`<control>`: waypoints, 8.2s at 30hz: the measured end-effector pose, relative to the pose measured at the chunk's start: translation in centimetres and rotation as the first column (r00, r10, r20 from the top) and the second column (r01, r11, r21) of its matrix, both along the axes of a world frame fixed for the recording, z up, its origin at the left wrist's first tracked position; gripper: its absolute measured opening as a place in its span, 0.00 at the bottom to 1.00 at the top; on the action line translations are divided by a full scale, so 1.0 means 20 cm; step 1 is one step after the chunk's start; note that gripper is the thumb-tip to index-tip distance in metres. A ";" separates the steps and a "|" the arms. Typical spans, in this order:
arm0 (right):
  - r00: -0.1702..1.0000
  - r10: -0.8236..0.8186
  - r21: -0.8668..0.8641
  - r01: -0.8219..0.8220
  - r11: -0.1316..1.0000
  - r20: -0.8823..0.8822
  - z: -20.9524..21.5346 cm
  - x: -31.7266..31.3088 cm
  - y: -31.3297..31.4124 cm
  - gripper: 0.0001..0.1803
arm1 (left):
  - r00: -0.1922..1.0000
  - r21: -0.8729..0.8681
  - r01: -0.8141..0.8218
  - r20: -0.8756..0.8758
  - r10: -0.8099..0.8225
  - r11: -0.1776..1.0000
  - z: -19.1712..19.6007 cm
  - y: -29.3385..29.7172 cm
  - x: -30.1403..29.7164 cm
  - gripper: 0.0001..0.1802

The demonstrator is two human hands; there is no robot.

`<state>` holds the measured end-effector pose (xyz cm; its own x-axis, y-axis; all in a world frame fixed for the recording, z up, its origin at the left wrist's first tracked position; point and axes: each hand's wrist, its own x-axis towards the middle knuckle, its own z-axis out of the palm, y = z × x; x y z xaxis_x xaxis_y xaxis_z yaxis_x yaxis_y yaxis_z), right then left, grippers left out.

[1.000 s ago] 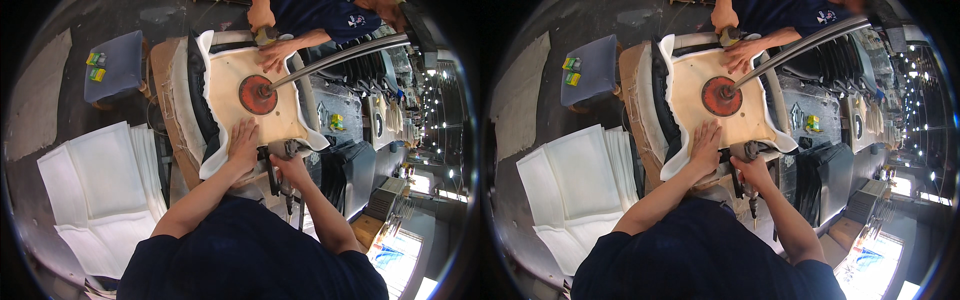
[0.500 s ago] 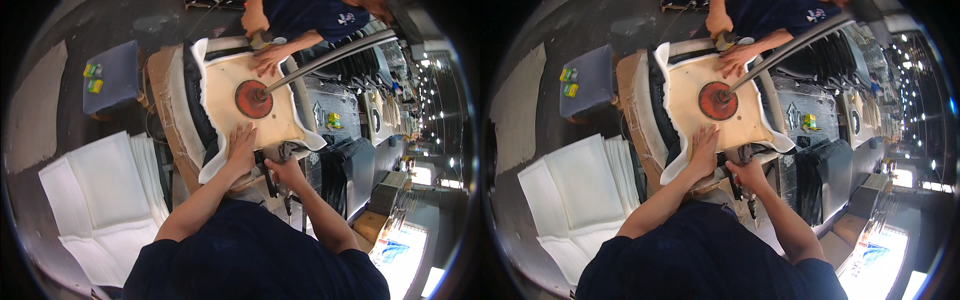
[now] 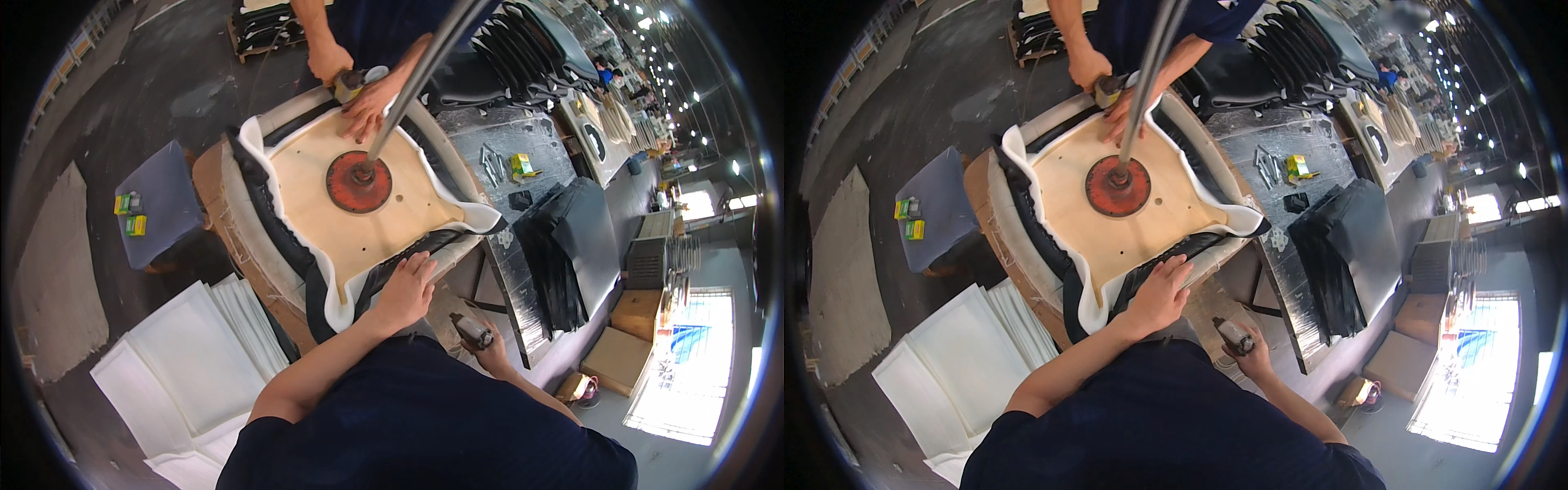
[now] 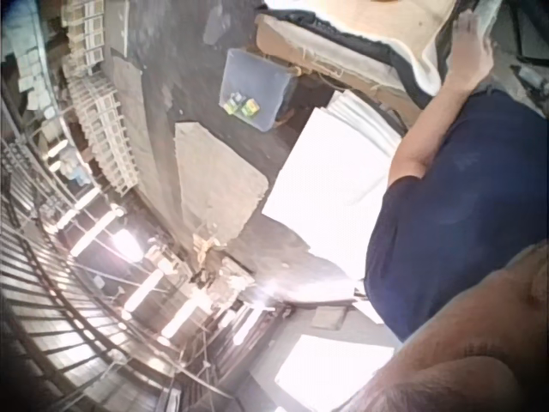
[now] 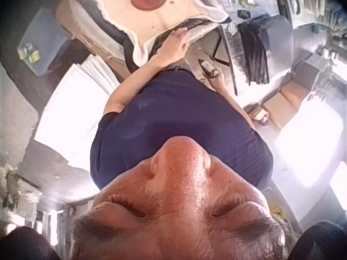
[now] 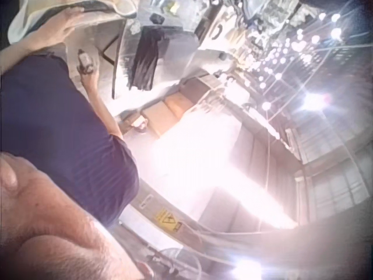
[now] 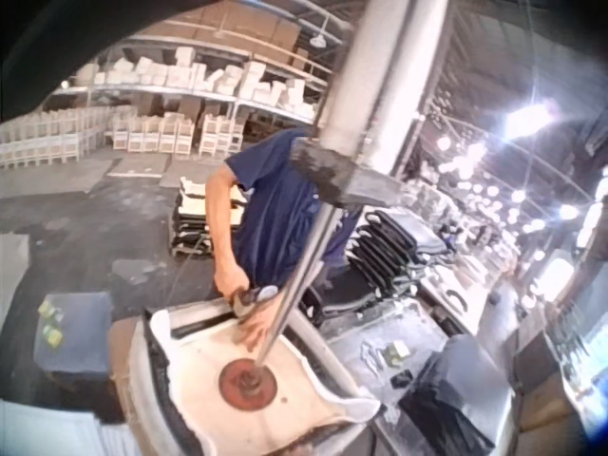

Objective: The person assembles chair seats by placing a white fabric layer and a black leather cover over a wooden seat base on a vertical press. They use a staple gun to secure the fabric and leather to the underside of the seat base, then remove the finished seat and repeat the process with new materials.

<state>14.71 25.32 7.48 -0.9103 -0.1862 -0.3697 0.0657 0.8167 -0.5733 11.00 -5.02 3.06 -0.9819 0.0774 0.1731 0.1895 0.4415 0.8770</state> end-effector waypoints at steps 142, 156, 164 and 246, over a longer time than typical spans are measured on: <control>0.027 -0.926 -0.610 0.759 -0.226 0.376 -0.58 -1.54 1.93 0.33 | 0.950 -0.666 -0.289 -0.113 0.290 0.688 0.06 0.96 -0.73 0.38; -0.242 -0.627 -0.531 0.360 -0.767 0.741 -0.64 -1.66 2.21 0.22 | 0.914 -0.785 -0.212 0.052 0.402 0.582 0.08 1.15 -0.80 0.45; -0.383 -0.618 -0.575 0.235 -0.784 0.686 -0.64 -1.66 2.39 0.18 | 0.939 -0.746 -0.230 -0.002 0.343 0.625 0.10 1.18 -0.80 0.48; -0.194 -0.575 -0.492 0.349 -0.798 0.795 -0.70 -0.43 2.23 0.16 | 0.775 0.550 -0.092 0.562 -0.287 0.830 -0.50 2.75 -2.46 0.13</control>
<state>6.10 69.99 -6.42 -0.2276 0.6048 -0.7632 -0.2538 -0.7935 -0.5532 -38.24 50.04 -7.00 -0.8766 0.2635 -0.4027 -0.4415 -0.1074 0.8908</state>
